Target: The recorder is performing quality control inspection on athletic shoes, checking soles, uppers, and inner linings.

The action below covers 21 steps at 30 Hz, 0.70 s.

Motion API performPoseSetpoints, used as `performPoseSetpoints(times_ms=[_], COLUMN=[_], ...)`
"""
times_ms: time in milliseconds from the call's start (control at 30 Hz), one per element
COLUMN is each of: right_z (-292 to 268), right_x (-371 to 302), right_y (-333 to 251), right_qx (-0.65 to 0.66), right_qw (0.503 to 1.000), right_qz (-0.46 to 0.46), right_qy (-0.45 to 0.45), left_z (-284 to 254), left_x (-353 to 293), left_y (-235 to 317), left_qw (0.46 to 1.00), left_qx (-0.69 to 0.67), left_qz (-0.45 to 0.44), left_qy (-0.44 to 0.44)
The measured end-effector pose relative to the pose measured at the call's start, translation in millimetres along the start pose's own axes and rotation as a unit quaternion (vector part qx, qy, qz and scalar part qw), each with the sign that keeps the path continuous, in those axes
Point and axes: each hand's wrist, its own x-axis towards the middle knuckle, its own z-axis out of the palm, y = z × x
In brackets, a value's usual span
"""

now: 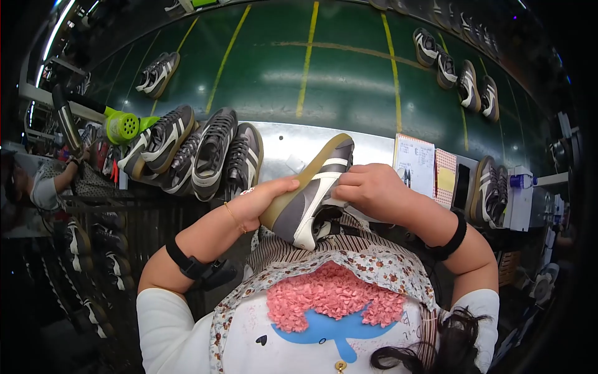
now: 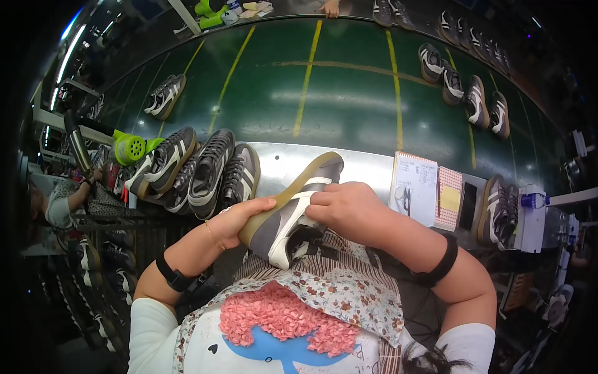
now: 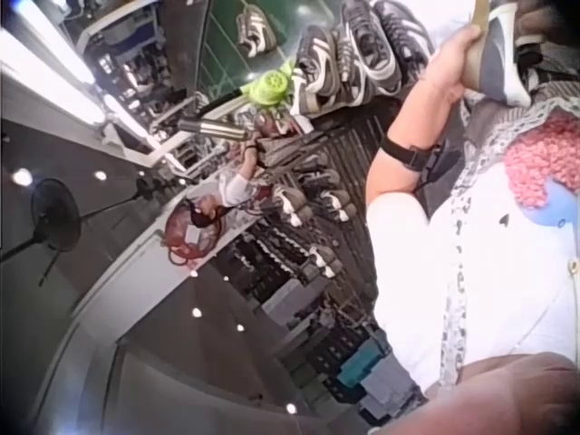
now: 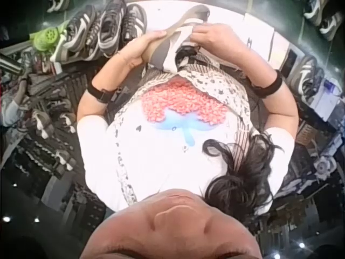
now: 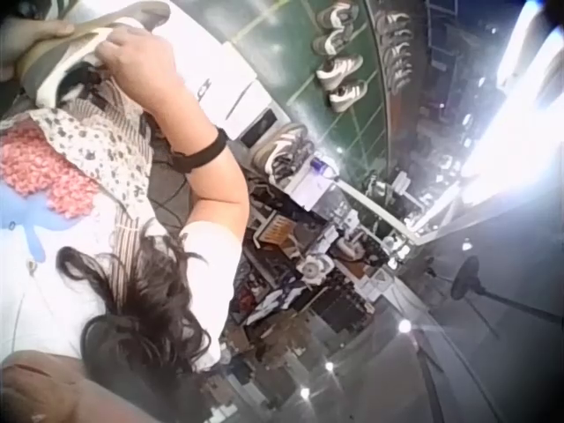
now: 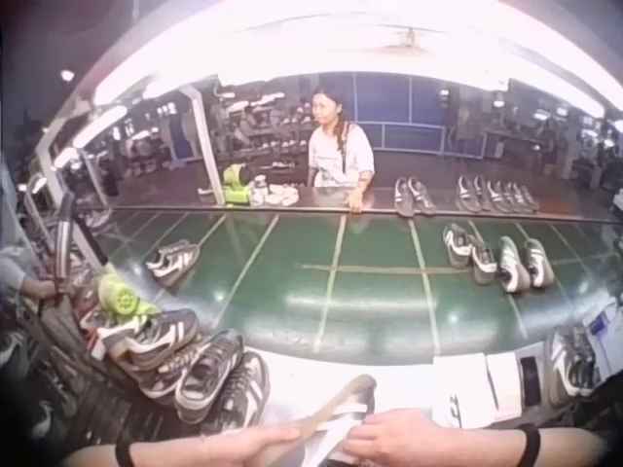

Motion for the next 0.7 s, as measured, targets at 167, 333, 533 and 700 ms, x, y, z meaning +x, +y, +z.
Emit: performPoseSetpoints(times_ms=[167, 333, 533, 700], right_z=[-10.6, 3.2, -2.8, 6.5], right_x=[13.2, -0.1, 20.4, -4.2], right_y=[-20.6, 0.9, -22.1, 13.3], right_qx=[0.032, 0.021, 0.020, -0.032], right_qw=[0.997, 0.998, 0.997, 0.999], right_qz=[-0.066, -0.038, -0.065, 0.028], right_qy=[0.025, 0.046, 0.025, -0.010], left_z=[0.3, -0.1, -1.9, -4.6], left_x=[2.2, 3.8, 2.5, 5.4], left_y=[1.5, -1.8, 2.5, -0.3], left_qw=[0.999, 1.000, 0.998, 0.999], left_qx=[-0.008, -0.001, -0.007, 0.003], left_qz=[-0.034, -0.015, -0.050, -0.030], left_qy=[0.019, 0.026, 0.039, 0.040])
